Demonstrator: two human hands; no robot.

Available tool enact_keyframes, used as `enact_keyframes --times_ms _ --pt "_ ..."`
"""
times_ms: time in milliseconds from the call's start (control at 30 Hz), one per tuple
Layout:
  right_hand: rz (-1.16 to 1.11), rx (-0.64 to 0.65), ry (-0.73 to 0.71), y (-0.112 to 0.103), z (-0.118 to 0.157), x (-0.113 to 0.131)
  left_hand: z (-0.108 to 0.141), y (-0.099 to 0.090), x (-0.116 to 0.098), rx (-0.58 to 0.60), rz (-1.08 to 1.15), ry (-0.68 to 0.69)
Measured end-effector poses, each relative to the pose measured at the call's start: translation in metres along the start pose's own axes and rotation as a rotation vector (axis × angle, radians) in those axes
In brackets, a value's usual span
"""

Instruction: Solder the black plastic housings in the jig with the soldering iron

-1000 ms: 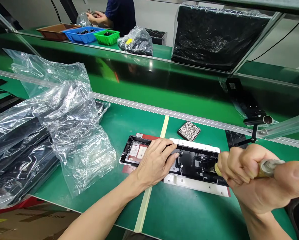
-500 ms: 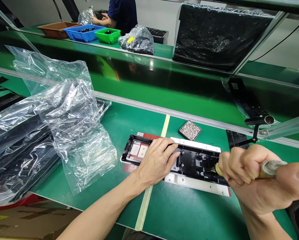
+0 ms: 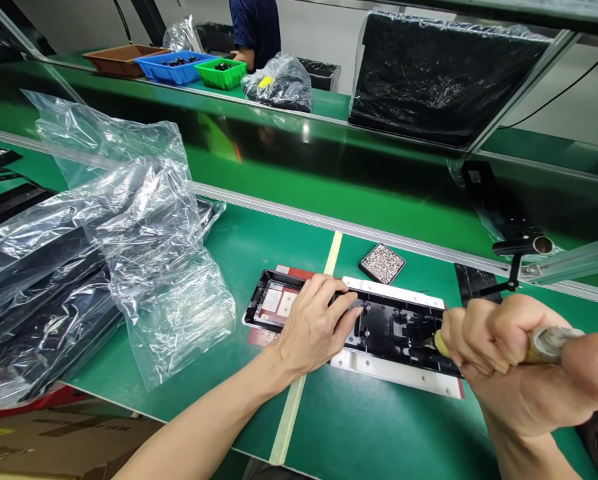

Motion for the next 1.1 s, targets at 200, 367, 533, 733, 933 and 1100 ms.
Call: enact_keyframes --times_ms 200,367,533,733,933,1100 --pt "-0.003 0.012 -0.001 0.001 0.001 0.002 0.004 0.008 0.001 0.054 0.035 -0.007" --pt "0.006 0.001 -0.010 0.001 0.001 0.003 0.003 0.012 0.004 0.109 0.085 -0.054" --pt "0.018 -0.008 -0.001 0.001 -0.001 0.003 0.003 0.014 0.005 0.155 0.128 -0.096" --pt "0.012 -0.016 -0.001 0.001 -0.001 0.004 0.003 0.016 0.007 0.166 0.135 -0.115" --pt "0.011 -0.021 -0.009 0.002 0.001 0.004 0.003 0.016 0.006 0.171 0.163 -0.130" --pt "0.026 -0.003 -0.014 0.004 0.001 0.005 0.003 0.016 0.007 0.182 0.193 -0.146"
Point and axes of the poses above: each hand's wrist, its own z-axis away from the middle knuckle, its own y-axis out of the palm, x = y × z, the point moved 8 cm from there along -z, towards the middle knuckle, and after that the axes turned 9 degrees about -x, right-handed, at the moved point
